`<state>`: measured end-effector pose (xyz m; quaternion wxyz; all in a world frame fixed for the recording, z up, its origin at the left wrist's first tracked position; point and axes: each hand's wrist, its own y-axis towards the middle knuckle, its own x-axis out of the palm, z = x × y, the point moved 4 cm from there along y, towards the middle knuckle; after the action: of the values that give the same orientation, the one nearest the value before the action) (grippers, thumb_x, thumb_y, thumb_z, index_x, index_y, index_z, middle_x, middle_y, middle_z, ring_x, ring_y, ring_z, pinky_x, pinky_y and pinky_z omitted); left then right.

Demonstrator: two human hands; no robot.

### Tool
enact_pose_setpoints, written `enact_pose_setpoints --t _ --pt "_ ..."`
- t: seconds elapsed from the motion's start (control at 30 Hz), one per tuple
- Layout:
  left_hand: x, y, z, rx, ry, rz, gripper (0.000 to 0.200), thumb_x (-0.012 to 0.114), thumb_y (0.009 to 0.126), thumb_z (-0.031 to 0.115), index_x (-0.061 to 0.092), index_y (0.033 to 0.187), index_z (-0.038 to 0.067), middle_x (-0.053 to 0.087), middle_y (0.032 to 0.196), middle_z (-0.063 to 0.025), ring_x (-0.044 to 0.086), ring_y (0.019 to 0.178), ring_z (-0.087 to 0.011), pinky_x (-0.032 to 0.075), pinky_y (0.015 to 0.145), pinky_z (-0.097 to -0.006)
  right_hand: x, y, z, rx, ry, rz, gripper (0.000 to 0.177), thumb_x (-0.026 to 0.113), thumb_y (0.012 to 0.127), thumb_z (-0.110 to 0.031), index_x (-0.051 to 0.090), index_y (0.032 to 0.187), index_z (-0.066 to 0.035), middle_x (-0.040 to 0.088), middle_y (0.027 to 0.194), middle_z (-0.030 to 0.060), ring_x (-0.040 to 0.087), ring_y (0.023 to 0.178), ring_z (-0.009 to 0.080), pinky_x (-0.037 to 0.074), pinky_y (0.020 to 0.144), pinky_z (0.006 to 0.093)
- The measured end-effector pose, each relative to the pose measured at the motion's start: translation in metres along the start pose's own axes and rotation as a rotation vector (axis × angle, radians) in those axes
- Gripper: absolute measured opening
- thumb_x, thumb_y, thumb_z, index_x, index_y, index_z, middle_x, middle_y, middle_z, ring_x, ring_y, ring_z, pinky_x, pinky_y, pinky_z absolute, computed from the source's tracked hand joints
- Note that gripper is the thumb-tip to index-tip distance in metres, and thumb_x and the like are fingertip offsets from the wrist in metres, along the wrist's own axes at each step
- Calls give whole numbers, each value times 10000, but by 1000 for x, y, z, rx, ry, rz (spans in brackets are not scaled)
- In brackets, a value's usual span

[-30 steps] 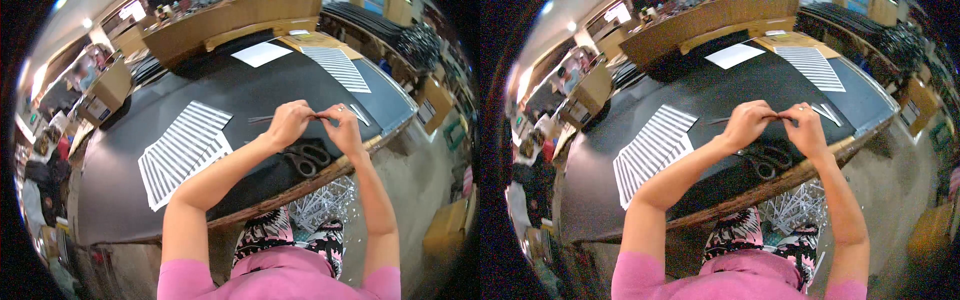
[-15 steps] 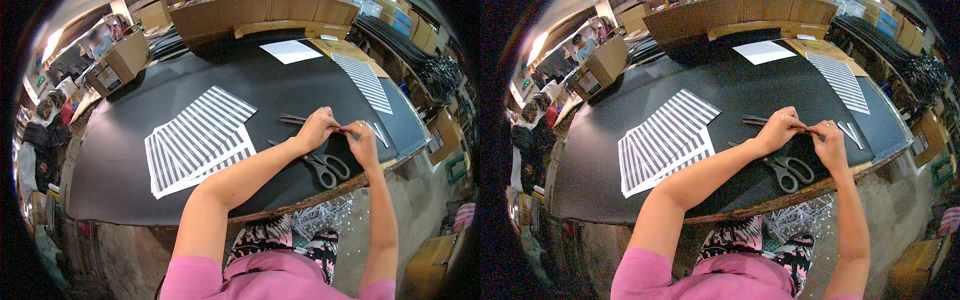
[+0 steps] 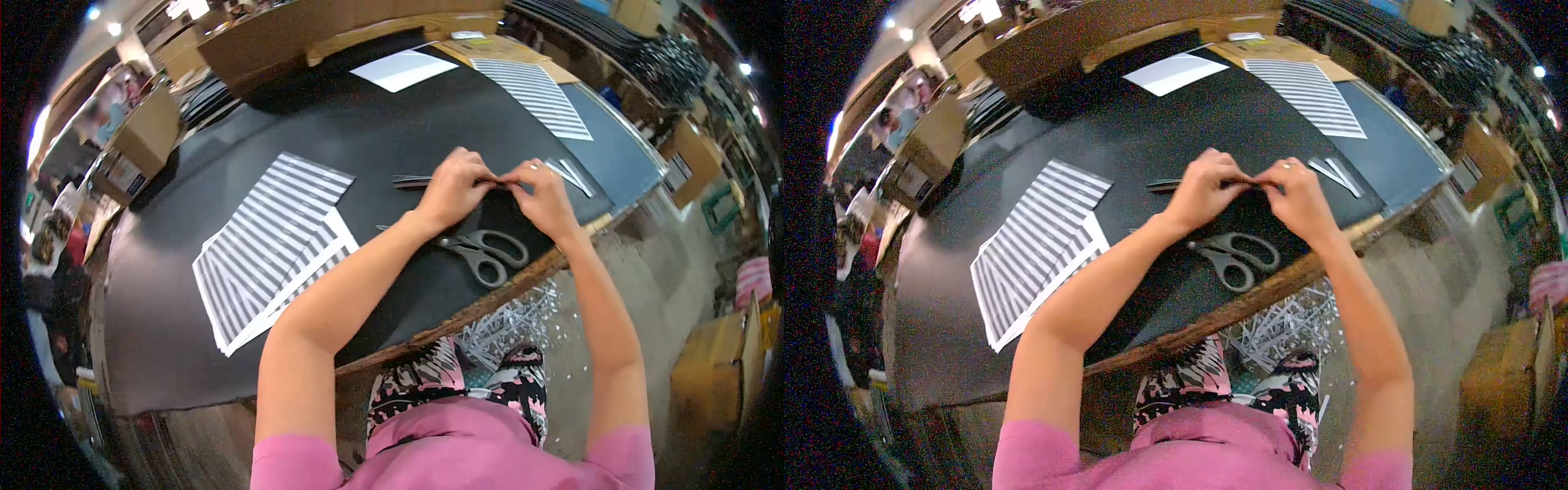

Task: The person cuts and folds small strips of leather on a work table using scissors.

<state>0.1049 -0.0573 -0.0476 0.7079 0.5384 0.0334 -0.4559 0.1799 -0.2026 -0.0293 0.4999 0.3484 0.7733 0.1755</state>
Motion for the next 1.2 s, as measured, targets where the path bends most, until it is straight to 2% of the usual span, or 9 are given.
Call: enact_pose_setpoints --t 0.37,0.53,0.67,0.77,0.83,0.93,1.0,1.13,1.2 --pt "1 -1 -3 -98 -77 -50 164 727 724 16 727 886 36 623 764 -103 600 730 -241 464 651 -333 -5 -15 11 274 250 -31 544 602 743 81 531 1271 -30 589 1196 195 567 1139 293 450 948 356" --pt "0 0 -1 -94 -30 -60 157 733 734 33 731 891 40 621 760 -101 600 722 -232 460 645 -325 1 -34 23 675 895 373 798 415 732 152 232 1473 -81 268 1477 257 301 1381 342 336 1078 409" --pt "-1 1 0 -103 -30 -72 149 731 738 43 730 887 37 621 759 -103 602 725 -235 462 647 -329 7 -35 15 652 889 391 714 461 763 120 316 1437 -62 337 1461 212 346 1361 309 333 1083 400" --pt "0 2 0 -90 -26 -67 135 726 744 50 728 878 34 619 755 -105 603 726 -243 464 651 -337 -3 -28 -3 506 536 274 568 526 792 77 456 1341 -54 494 1332 185 456 1269 290 394 1023 377" --pt "-1 1 1 -71 -21 -55 130 725 742 57 726 870 31 622 752 -110 607 728 -251 467 654 -340 -18 -22 -33 436 99 38 355 619 796 -5 574 1148 -29 600 1124 159 556 1090 305 457 894 367" --pt "1 2 -2 -67 7 -51 132 728 740 66 725 867 32 624 748 -113 610 731 -256 469 660 -341 -3 -29 -72 264 86 -253 245 665 779 -73 581 997 3 596 970 168 568 931 336 468 781 388" --pt "-2 4 0 -69 2 -64 129 726 740 70 727 864 33 633 753 -116 618 710 -250 473 637 -333 8 -42 -92 40 -158 -263 251 673 778 -117 558 951 23 586 953 183 562 898 351 471 782 414" --pt "-20 16 10 -151 -20 -103 144 730 753 95 732 881 29 666 755 -103 619 634 -169 467 577 -286 -1 -51 -107 21 -228 -319 330 657 777 -102 537 1039 59 567 972 218 557 913 353 471 808 426" --pt "-30 21 13 -388 -168 -191 180 735 727 109 736 873 5 693 726 -116 630 590 -174 479 577 -308 -3 -55 -109 19 -244 -356 434 666 760 -105 521 1122 84 563 1008 237 554 934 359 473 820 417"
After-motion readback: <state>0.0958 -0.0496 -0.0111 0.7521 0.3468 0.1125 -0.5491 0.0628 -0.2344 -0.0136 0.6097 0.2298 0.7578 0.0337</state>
